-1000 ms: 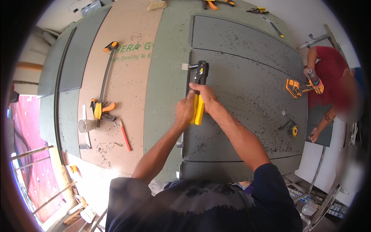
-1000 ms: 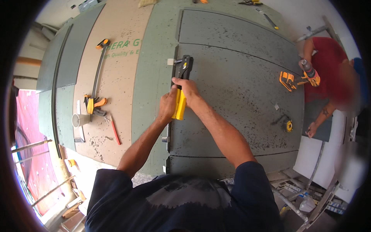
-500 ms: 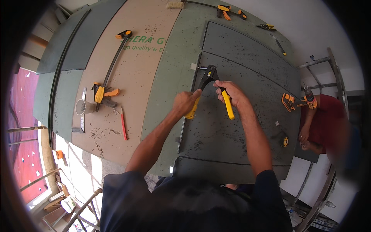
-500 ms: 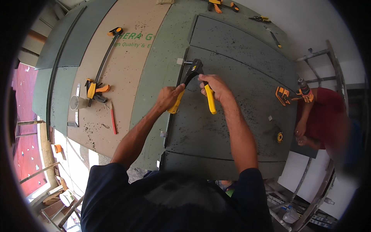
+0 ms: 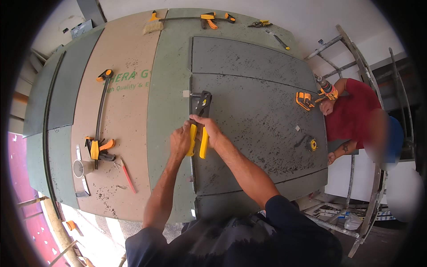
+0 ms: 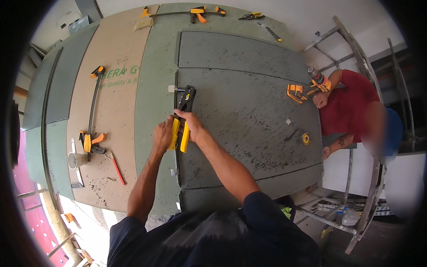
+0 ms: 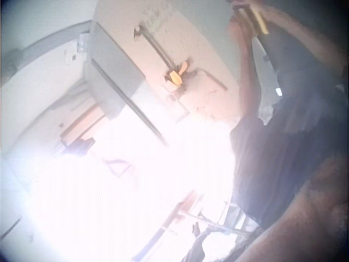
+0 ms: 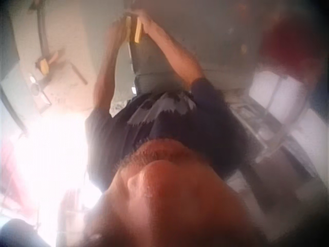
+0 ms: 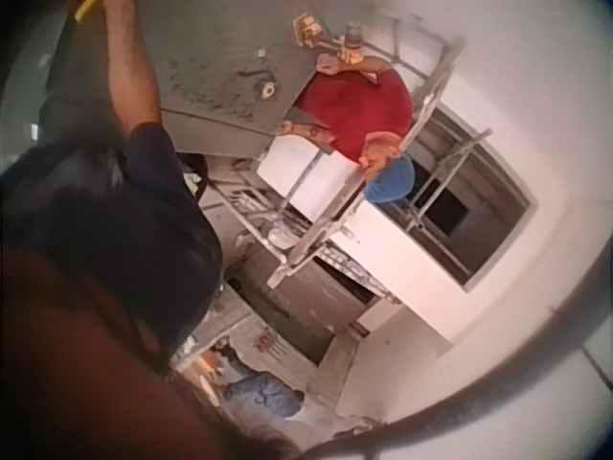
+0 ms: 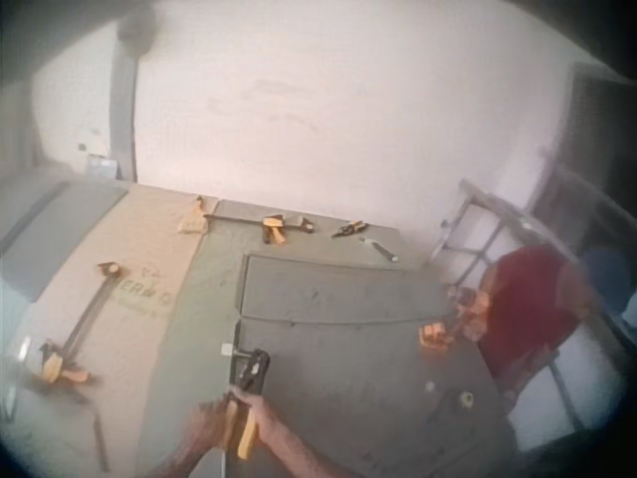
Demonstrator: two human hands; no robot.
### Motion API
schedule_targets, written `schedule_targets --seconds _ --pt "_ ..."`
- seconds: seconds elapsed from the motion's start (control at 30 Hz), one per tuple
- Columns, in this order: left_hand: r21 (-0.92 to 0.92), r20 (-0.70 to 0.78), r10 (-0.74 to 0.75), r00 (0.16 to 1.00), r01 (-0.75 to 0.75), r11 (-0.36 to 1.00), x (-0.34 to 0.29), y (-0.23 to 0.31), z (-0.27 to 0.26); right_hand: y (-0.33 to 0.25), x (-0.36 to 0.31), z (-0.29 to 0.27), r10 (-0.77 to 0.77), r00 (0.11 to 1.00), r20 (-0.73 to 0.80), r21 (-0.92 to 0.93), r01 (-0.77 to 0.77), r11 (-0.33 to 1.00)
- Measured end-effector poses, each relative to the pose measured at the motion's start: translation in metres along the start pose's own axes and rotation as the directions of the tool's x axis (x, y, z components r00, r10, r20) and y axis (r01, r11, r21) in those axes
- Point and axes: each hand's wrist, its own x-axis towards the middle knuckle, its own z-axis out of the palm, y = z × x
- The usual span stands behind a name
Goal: The person uses a manual rivet gun to fasten drywall panels to a curved wall surface. They repeatedly load small fasteners, position the tool, and squeeze the handles to drive fasteners into the panels. Other workers are present, using power drills and measuring tools nearby.
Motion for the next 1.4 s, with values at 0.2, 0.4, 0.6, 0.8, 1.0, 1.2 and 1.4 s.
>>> schedule_targets --seconds 0.2,0.4,0.6,0.8,1.0,1.2,1.4 --pt "-0.037 0.070 -0.105 0.992 0.108 0.993 -0.049 0.046 -0.012 0.008 -0.020 -0.021 -0.074 0.996 0.050 -0.108 0.079 0.991" --pt "-0.530 0.103 -0.080 0.992 0.122 0.839 -0.097 0.018 -0.031 0.021 -0.125 -0.057 -0.069 0.969 0.238 -0.206 0.120 0.971" --pt "-0.790 0.359 -0.013 0.933 0.311 0.528 -0.137 0.061 -0.014 0.038 -0.236 -0.113 0.028 0.956 0.292 -0.676 0.186 0.713" --pt "-0.632 0.576 0.016 0.817 0.433 0.643 -0.202 0.084 0.059 0.069 -0.362 -0.149 -0.168 0.977 0.133 -0.818 0.204 0.538" --pt "-0.446 0.779 0.121 0.615 0.409 0.796 -0.240 0.077 0.089 0.144 -0.428 -0.181 -0.253 0.968 0.012 -0.757 0.174 0.629" --pt "-0.283 0.855 0.044 0.516 0.395 0.874 -0.275 0.077 0.090 0.184 -0.456 -0.175 -0.271 0.953 -0.137 -0.768 0.071 0.636" --pt "-0.179 0.815 -0.126 0.566 0.452 0.874 -0.312 0.063 0.083 0.205 -0.463 -0.203 -0.224 0.975 0.005 -0.815 0.133 0.564"
